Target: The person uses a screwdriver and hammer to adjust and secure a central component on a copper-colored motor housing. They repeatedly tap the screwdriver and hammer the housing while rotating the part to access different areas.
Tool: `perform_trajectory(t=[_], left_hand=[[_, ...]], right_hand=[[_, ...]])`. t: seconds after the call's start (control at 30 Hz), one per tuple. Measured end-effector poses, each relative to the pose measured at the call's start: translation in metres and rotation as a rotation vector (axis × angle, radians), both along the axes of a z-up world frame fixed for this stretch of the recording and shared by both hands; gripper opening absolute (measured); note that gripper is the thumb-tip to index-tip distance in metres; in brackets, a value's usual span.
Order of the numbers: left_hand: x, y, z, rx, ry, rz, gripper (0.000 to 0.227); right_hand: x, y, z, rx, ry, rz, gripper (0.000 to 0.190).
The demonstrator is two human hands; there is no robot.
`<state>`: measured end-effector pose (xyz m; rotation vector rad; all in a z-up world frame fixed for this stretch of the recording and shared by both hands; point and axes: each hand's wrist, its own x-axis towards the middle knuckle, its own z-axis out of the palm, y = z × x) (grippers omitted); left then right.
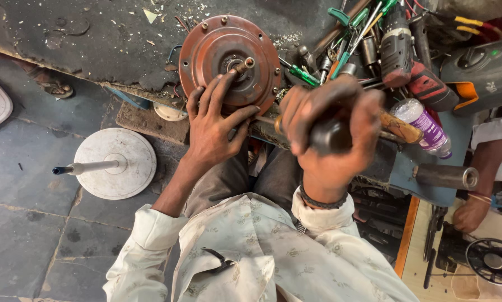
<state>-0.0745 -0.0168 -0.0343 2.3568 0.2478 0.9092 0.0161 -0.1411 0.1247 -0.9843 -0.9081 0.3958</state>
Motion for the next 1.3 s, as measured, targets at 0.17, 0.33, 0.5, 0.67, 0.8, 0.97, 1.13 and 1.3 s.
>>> perform_trajectory(t=[0.17, 0.33, 0.5, 0.67, 0.8, 0.97, 1.13, 1.3], left_hand=[[0.002, -0.003, -0.001, 0.008, -0.005, 0.016, 0.032], [0.002, -0.003, -0.001, 0.015, 0.003, 0.025, 0.032], [0.003, -0.005, -0.001, 0.022, 0.009, 0.042, 0.033], [0.002, -0.005, -0.001, 0.027, 0.011, 0.048, 0.032], [0.004, -0.005, -0.002, 0.027, 0.01, 0.05, 0.031], [0.004, -0.005, -0.004, 0.036, 0.022, 0.056, 0.031], [0.005, -0.005, -0.003, 0.019, 0.047, 0.044, 0.032], [0.005, -0.005, -0.001, 0.02, 0.029, 0.053, 0.032]], right_hand=[[0.003, 0.0, 0.001, 0.188, -0.074, -0.227, 0.047], [0.007, 0.0, 0.0, 0.014, 0.012, 0.023, 0.047], [0.006, -0.001, 0.0, 0.186, -0.052, -0.179, 0.047], [0.004, -0.001, 0.0, 0.047, 0.007, -0.014, 0.048], [0.006, -0.001, 0.002, 0.198, -0.061, -0.214, 0.048], [0.01, -0.003, 0.003, 0.005, 0.025, 0.05, 0.049], [0.012, -0.006, 0.0, 0.156, -0.029, -0.149, 0.049], [0.015, -0.003, 0.0, 0.081, 0.037, -0.023, 0.05]])
